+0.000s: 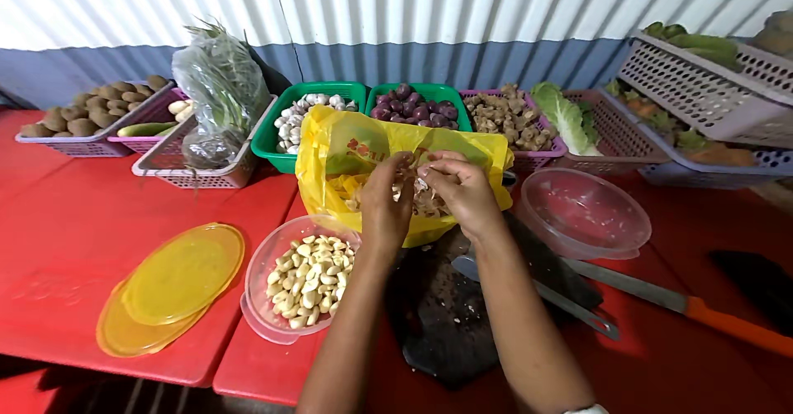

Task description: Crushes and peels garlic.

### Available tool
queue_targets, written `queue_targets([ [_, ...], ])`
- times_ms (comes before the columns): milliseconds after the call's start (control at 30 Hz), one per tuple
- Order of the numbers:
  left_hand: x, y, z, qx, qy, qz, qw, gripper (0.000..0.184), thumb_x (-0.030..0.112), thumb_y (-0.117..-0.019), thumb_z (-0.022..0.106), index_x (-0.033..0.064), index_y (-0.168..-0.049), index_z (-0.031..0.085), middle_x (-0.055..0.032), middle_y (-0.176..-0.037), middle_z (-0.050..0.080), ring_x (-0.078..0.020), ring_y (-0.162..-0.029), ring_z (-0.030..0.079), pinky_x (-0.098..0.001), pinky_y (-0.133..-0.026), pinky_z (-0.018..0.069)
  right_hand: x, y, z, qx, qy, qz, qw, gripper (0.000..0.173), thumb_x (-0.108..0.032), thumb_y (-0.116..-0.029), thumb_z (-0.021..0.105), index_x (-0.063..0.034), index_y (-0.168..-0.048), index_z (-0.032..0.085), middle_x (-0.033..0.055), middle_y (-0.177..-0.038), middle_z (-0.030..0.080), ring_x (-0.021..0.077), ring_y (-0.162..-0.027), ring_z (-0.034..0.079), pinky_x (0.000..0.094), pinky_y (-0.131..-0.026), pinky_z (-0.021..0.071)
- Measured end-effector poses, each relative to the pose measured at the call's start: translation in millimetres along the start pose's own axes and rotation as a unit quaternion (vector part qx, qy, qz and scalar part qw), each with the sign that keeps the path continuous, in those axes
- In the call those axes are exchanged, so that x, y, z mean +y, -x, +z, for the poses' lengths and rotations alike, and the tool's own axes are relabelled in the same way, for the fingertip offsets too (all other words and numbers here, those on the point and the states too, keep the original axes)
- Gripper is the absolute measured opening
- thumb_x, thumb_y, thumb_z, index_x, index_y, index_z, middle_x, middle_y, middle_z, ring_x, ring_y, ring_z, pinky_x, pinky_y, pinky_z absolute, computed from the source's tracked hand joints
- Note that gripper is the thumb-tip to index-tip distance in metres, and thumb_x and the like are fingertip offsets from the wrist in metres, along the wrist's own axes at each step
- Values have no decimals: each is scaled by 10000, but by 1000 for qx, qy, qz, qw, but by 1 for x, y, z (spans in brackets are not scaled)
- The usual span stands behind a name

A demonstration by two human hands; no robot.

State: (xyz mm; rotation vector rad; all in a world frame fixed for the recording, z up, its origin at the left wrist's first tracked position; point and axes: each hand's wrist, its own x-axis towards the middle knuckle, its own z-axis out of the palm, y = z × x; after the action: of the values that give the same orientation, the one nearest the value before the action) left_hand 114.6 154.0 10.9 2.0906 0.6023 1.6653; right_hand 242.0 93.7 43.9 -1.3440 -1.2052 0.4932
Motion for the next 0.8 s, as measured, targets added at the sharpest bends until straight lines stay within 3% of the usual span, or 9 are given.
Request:
queue_targets([
  [300, 8, 1, 0, -1, -107, 44, 993, 305, -29, -914, 677, -8, -1218, 666, -148, -1111, 705, -256, -1060, 674, -377, -934, 552, -2, 2, 0, 17, 70, -31, 997, 110, -95, -938, 691, -28, -882, 757, 117, -1355, 589, 174, -1185, 573, 348, -905, 520],
  [500, 12, 2, 0, 6, -123, 42, 992, 301, -24, -920, 673, 0, -1220, 663, -142, -1142, 708, -269, -1102, 669, -382, -953, 549, -5, 4, 0, 14, 95, -32, 995, 110, -102, -930, 695, -32, -910, 777, 121, -1430, 559, 269, -1271, 506, 460, -964, 470],
  [700, 14, 3, 1, 7, -133, 19, 991, 307, -39, -910, 673, 3, -1214, 669, -136, -1110, 716, -273, -1085, 672, -389, -933, 554, -5, 5, 5, 15, 101, -36, 994, 93, -61, -923, 693, -26, -868, 759, 121, -1429, 561, 259, -1253, 523, 439, -949, 483],
  [800, 11, 4, 4, 6, -131, 15, 991, 285, -30, -913, 676, -7, -1197, 672, -138, -1090, 722, -274, -1065, 682, -396, -924, 561, -6, 7, 12, 34, 123, -51, 991, 95, -23, -900, 677, -6, -828, 737, 120, -1417, 573, 280, -1277, 519, 488, -1005, 458],
])
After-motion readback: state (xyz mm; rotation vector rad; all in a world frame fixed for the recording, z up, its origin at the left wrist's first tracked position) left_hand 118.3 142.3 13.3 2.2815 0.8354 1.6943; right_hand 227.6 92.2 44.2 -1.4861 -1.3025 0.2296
